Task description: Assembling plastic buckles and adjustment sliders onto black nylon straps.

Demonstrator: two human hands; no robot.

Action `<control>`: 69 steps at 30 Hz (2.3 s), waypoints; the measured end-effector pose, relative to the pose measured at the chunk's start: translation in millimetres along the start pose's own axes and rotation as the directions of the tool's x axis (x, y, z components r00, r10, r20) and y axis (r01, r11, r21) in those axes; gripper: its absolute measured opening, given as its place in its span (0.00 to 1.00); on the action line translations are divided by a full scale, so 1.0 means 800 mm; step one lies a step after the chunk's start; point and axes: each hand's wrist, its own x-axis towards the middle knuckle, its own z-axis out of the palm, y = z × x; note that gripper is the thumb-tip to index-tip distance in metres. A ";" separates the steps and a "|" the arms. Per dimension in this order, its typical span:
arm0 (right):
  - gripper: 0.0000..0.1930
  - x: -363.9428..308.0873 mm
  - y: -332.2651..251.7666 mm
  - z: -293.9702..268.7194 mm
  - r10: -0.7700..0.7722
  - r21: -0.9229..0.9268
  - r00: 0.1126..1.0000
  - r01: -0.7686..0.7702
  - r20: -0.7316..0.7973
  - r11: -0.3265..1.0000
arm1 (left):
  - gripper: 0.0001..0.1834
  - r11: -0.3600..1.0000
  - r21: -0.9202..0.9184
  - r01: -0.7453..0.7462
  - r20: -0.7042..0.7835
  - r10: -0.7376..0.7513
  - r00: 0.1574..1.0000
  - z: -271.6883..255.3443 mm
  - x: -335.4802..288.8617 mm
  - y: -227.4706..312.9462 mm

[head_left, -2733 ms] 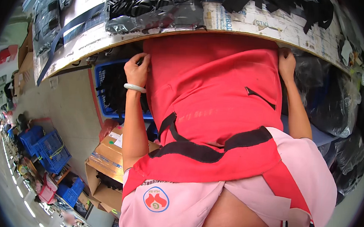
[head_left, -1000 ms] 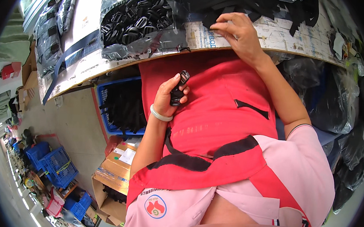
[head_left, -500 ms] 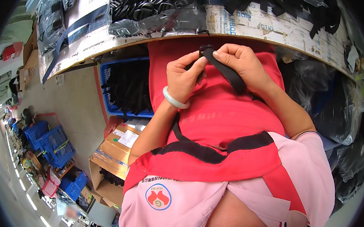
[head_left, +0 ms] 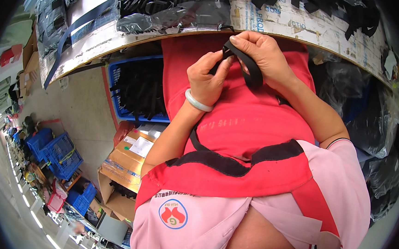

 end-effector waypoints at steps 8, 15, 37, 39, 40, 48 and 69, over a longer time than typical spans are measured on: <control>0.12 -0.007 0.010 -0.001 0.006 -0.028 1.000 -0.005 0.007 1.000 | 0.09 0.855 -0.368 0.365 0.045 -0.376 0.926 -0.006 0.001 0.018; 0.11 -0.005 0.021 -0.008 0.125 0.087 0.988 -0.132 0.088 0.987 | 0.09 0.966 -0.179 0.189 -0.028 -0.197 0.980 -0.004 -0.005 -0.001; 0.06 0.004 0.037 -0.008 -0.394 -0.525 0.908 0.407 0.142 0.747 | 0.14 0.323 -0.685 0.653 0.379 -0.608 0.698 -0.021 -0.001 -0.005; 0.05 -0.013 0.025 0.008 -0.625 -0.346 0.762 0.640 0.171 0.686 | 0.13 0.497 -0.648 0.577 0.296 -0.533 0.793 -0.021 0.002 0.012; 0.05 -0.024 0.011 0.011 -0.510 -0.286 0.849 0.527 0.137 0.801 | 0.11 0.544 -0.653 0.526 0.217 -0.531 0.819 -0.019 0.009 0.026; 0.05 -0.027 -0.003 0.017 -0.486 -0.445 0.871 0.463 0.071 0.766 | 0.10 0.751 -0.478 0.454 0.152 -0.439 0.886 -0.019 0.003 0.027; 0.12 0.005 0.023 -0.016 0.284 -0.134 0.888 -0.252 0.361 0.958 | 0.07 0.927 -0.330 0.179 0.094 -0.156 0.983 -0.043 -0.020 0.011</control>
